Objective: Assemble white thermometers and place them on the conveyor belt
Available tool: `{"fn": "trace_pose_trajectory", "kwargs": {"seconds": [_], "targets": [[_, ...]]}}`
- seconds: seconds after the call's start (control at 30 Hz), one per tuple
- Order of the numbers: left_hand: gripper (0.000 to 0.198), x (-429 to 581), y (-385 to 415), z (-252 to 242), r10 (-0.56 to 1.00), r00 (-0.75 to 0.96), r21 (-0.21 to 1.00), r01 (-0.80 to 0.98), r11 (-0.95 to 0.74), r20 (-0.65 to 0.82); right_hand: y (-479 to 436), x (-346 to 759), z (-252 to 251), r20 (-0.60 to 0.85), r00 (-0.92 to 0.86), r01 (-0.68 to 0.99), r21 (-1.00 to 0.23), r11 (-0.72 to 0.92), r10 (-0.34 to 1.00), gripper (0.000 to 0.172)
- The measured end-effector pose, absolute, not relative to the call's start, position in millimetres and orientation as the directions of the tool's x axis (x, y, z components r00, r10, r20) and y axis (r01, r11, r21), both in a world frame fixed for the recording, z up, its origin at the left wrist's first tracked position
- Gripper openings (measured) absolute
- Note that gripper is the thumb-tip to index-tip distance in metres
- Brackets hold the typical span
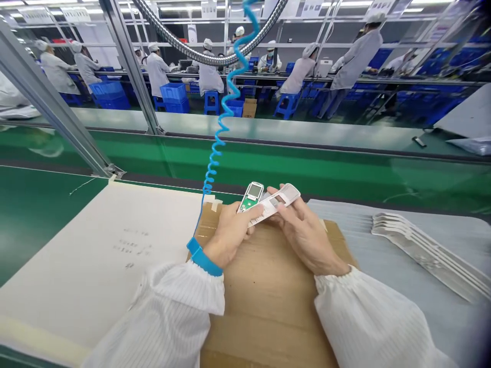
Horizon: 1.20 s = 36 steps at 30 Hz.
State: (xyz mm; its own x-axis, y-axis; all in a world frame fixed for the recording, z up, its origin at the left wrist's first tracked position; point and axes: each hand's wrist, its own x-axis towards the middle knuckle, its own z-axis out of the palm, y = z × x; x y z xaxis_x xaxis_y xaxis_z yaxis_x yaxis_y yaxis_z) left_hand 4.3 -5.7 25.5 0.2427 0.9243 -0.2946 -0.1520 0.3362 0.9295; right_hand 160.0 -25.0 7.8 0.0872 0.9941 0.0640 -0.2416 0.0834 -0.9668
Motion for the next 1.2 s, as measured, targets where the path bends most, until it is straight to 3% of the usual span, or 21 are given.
{"fn": "trace_pose_trajectory", "kwargs": {"seconds": [0.1,0.23,0.3,0.43,0.73,0.97,1.2], "targets": [[0.032,4,-5,25,0.929,0.239,0.953,-0.040,0.300,-0.282,-29,175,5,0.084,0.009,-0.260,-0.962,0.083,0.996,0.040],[0.040,6,-7,19,0.999,0.019,0.961,0.275,-0.038,0.034,-32,180,7,0.079,-0.029,-0.247,-0.967,0.069,0.996,0.043],[0.038,7,-9,16,0.988,0.036,0.939,0.306,-0.155,0.151,-31,179,8,0.074,0.002,-0.259,-0.963,0.072,0.997,0.042],[0.029,10,-15,16,0.960,0.156,0.923,0.274,-0.269,0.234,-30,177,8,0.064,0.072,-0.327,-0.941,0.084,0.995,0.046],[0.033,12,-20,23,0.935,0.279,0.894,0.325,-0.307,0.220,-30,180,6,0.025,0.147,-0.300,-0.951,0.069,0.989,0.049],[0.039,15,-30,29,0.894,0.394,0.772,0.494,-0.400,0.212,-30,171,18,-0.041,0.117,-0.401,-0.916,0.009,0.992,0.054],[0.058,29,-44,27,0.782,0.617,0.569,0.614,-0.547,0.086,-31,196,14,-0.193,0.080,-0.486,-0.864,-0.131,0.978,0.053]]}}
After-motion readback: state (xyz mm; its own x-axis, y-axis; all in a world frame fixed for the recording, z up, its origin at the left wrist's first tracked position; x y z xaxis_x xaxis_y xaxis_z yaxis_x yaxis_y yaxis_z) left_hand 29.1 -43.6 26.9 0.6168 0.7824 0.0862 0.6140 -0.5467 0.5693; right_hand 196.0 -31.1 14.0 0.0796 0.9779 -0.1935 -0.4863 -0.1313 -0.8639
